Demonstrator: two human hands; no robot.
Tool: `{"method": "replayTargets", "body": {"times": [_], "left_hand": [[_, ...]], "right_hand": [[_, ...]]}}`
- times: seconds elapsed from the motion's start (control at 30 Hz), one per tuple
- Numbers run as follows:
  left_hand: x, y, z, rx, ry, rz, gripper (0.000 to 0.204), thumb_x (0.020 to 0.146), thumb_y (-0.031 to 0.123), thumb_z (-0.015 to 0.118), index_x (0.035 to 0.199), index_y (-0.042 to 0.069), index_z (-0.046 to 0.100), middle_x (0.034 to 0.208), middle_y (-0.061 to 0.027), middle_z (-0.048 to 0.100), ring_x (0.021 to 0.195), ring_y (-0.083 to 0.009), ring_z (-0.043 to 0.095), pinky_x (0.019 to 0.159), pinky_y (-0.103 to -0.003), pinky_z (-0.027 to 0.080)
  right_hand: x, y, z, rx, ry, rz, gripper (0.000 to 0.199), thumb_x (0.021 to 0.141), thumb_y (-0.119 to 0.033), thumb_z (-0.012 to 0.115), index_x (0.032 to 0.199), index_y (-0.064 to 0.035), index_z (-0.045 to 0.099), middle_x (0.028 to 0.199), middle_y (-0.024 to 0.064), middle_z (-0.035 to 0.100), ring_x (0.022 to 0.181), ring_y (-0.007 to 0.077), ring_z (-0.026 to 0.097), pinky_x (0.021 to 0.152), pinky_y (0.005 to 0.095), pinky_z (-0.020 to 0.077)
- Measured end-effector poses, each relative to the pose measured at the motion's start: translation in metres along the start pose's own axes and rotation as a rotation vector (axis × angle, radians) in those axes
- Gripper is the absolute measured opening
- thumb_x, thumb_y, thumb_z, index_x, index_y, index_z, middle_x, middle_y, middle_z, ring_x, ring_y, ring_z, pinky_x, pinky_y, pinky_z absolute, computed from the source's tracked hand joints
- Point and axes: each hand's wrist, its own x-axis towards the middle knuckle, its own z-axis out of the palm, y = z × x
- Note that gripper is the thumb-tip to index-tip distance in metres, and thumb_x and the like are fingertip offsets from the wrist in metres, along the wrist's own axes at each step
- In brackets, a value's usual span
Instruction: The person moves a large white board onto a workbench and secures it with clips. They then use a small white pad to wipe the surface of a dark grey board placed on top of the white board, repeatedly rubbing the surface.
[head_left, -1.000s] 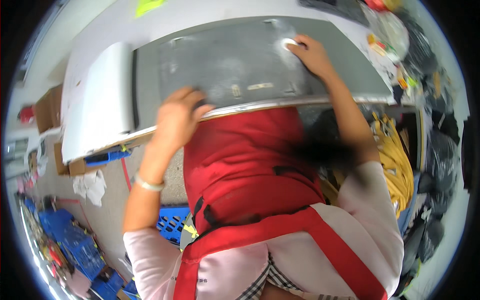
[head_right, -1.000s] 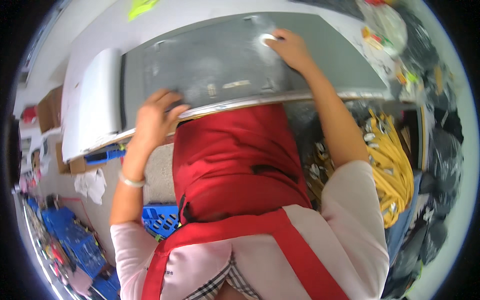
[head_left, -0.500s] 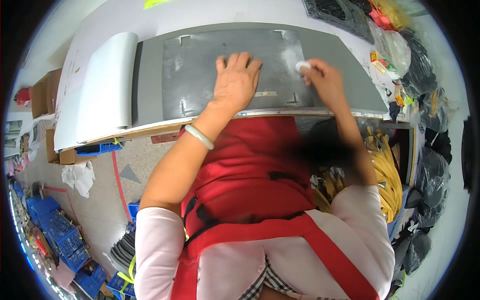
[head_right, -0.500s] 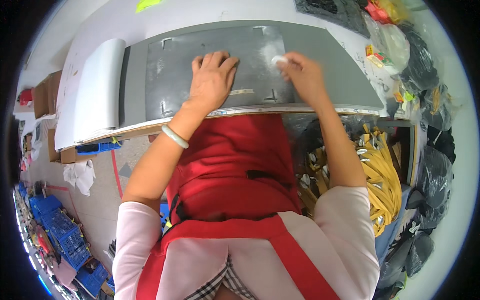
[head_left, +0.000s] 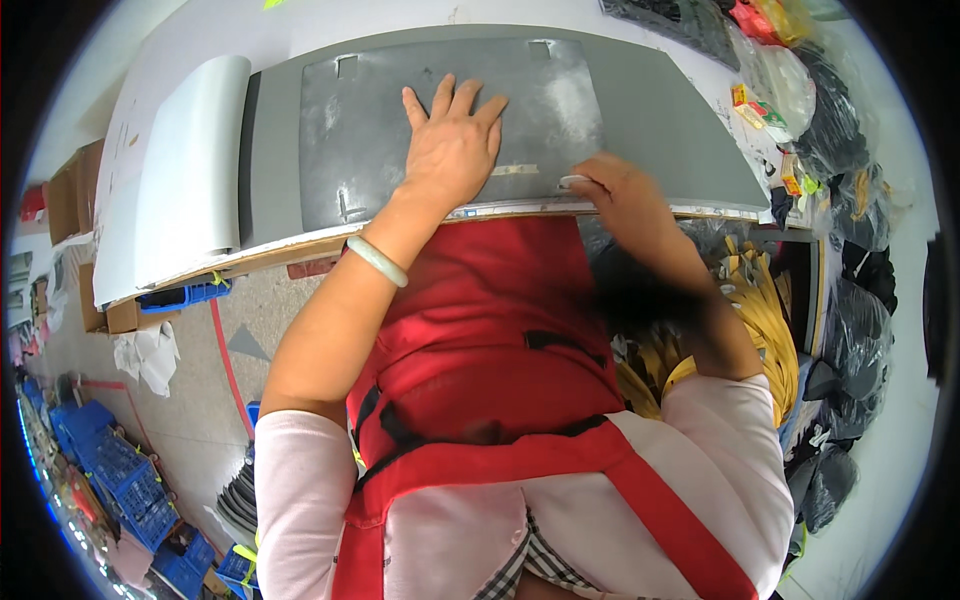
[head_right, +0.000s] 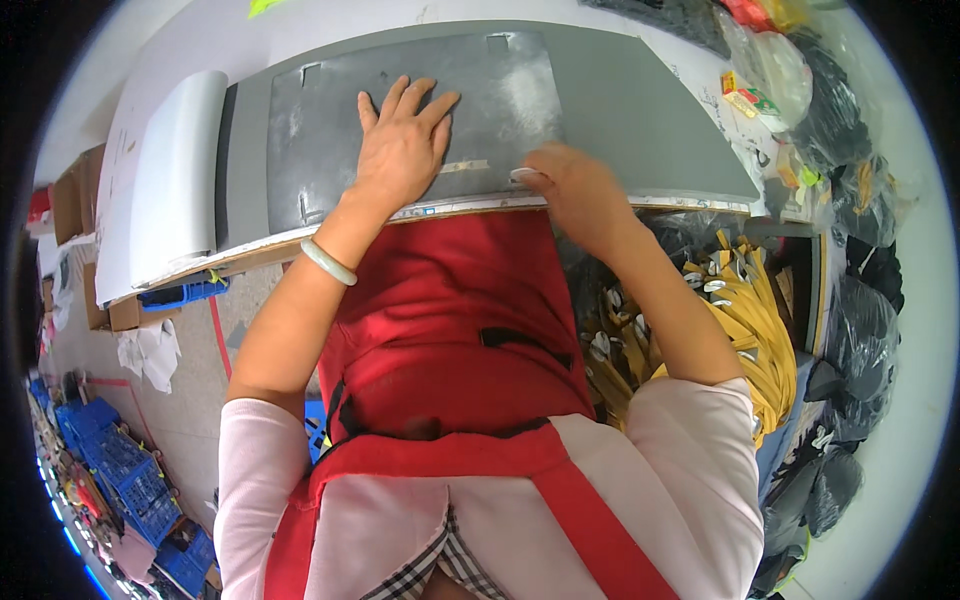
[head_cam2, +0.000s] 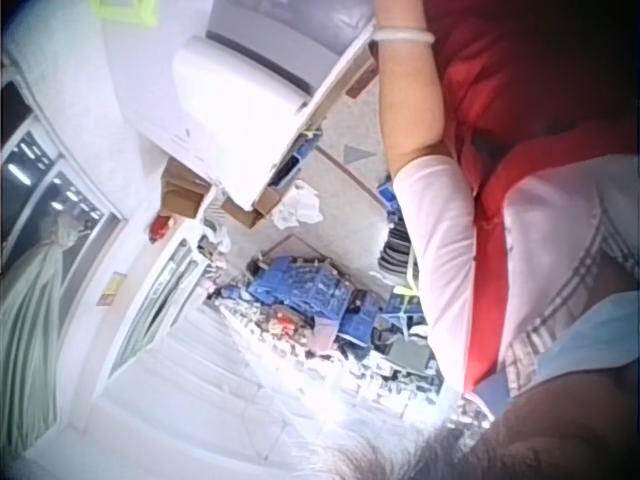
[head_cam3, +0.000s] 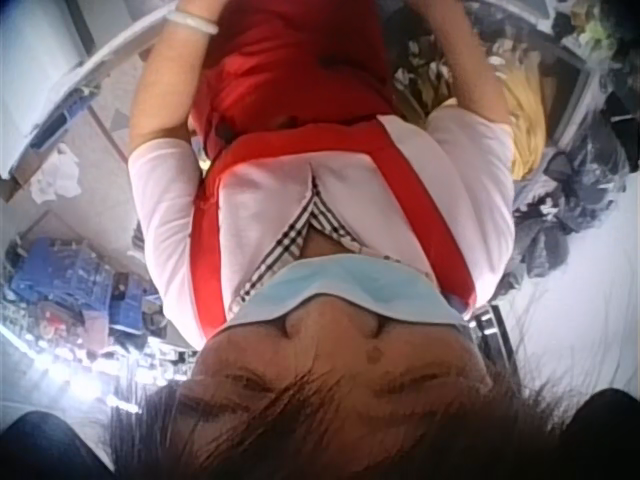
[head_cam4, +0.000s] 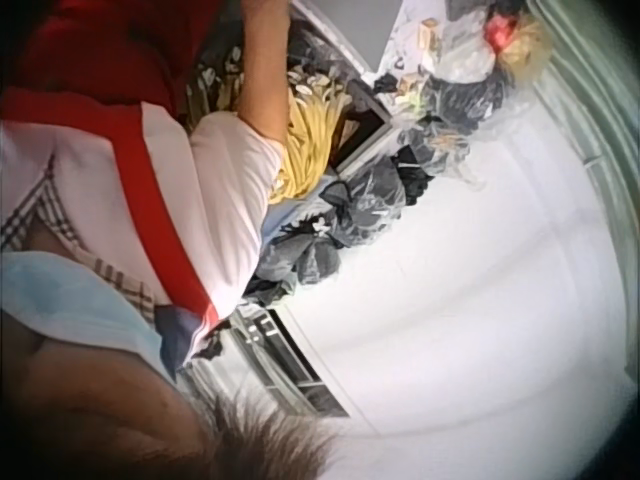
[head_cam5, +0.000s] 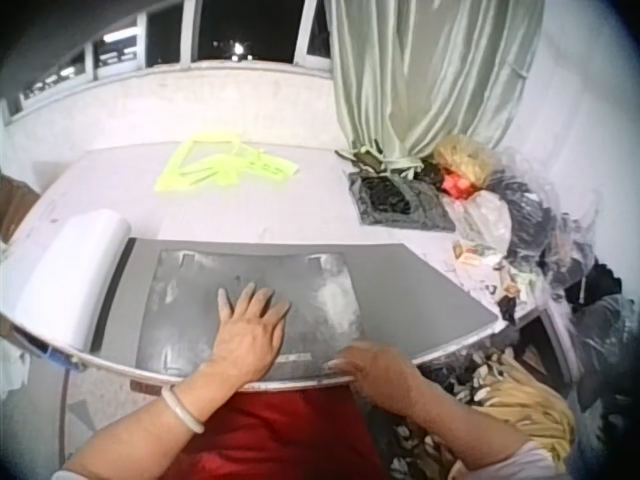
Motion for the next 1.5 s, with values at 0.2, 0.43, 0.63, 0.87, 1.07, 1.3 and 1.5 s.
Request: {"method": "replayTargets", "body": {"times": [0.2, 0.43, 0.63, 0.87, 1.07, 1.3, 1.5], "left_hand": [[-0.001, 0.000, 0.001, -0.002, 0.002, -0.007, 0.032, 0.094, 0.023, 0.051, 0.124, 0.017, 0.058, 0.132, -0.0104, 0.050, 0.131, -0.0346, 0.039, 0.104, -0.068, 0.024], [0.000, -0.003, 0.000, -0.004, 0.008, -0.009, 0.033, 0.093, 0.022, 0.052, 0.125, 0.017, 0.058, 0.133, -0.0106, 0.050, 0.130, -0.0343, 0.039, 0.104, -0.068, 0.024], [0.001, 0.001, -0.004, -0.045, 0.003, -0.016, 0.035, 0.092, 0.022, 0.051, 0.126, 0.013, 0.056, 0.134, -0.0118, 0.049, 0.131, -0.0352, 0.038, 0.104, -0.068, 0.022], [0.003, 0.002, -0.006, -0.046, -0.020, -0.024, 0.035, 0.092, 0.021, 0.052, 0.127, 0.014, 0.055, 0.134, -0.0116, 0.048, 0.131, -0.0358, 0.038, 0.104, -0.069, 0.020], [0.002, 0.001, -0.005, -0.061, -0.019, -0.039, 0.034, 0.092, 0.020, 0.053, 0.125, 0.014, 0.057, 0.134, -0.0112, 0.048, 0.132, -0.0355, 0.037, 0.105, -0.069, 0.018], [0.002, 0.000, -0.003, -0.078, -0.019, -0.057, 0.034, 0.091, 0.020, 0.055, 0.125, 0.014, 0.057, 0.134, -0.0105, 0.048, 0.133, -0.0340, 0.036, 0.106, -0.069, 0.017], [0.003, 0.000, -0.004, -0.093, -0.013, -0.052, 0.034, 0.092, 0.019, 0.054, 0.125, 0.014, 0.057, 0.134, -0.0100, 0.048, 0.133, -0.0336, 0.036, 0.106, -0.068, 0.017]], "right_hand": [[-0.004, 0.004, 0.002, 0.333, 0.068, 0.423, 0.014, 0.087, -0.014, 0.063, 0.096, -0.0039, 0.059, 0.071, 0.0070, 0.057, 0.066, 0.0170, 0.056, 0.061, 0.0314, 0.0449], [0.004, -0.006, -0.017, 0.236, -0.162, 0.392, 0.015, 0.087, -0.015, 0.064, 0.096, -0.0034, 0.058, 0.069, 0.0029, 0.058, 0.061, 0.0094, 0.053, 0.056, 0.0262, 0.0423], [0.065, 0.034, -0.020, 0.502, 0.140, 0.350, 0.018, 0.088, -0.017, 0.064, 0.100, -0.0032, 0.063, 0.072, 0.0055, 0.059, 0.064, 0.0098, 0.054, 0.058, 0.0292, 0.0440], [0.149, 0.064, -0.017, -0.002, 0.259, 0.067, 0.024, 0.088, -0.024, 0.062, 0.091, -0.0011, 0.065, 0.083, 0.0128, 0.065, 0.074, 0.0263, 0.060, 0.071, 0.0357, 0.0463], [0.174, 0.067, -0.003, -0.104, 0.167, -0.021, 0.020, 0.087, -0.021, 0.061, 0.092, -0.0021, 0.065, 0.090, 0.0150, 0.064, 0.082, 0.0346, 0.060, 0.074, 0.0409, 0.0462], [0.181, 0.070, -0.011, -0.261, 0.127, 0.048, 0.018, 0.085, -0.018, 0.063, 0.093, -0.0022, 0.063, 0.082, 0.0149, 0.063, 0.079, 0.0319, 0.061, 0.071, 0.0399, 0.0478], [0.174, 0.068, -0.002, 0.144, 0.213, 0.314, 0.018, 0.082, -0.016, 0.065, 0.091, -0.0009, 0.062, 0.074, 0.0115, 0.063, 0.061, 0.0187, 0.062, 0.059, 0.0339, 0.0492]]}}
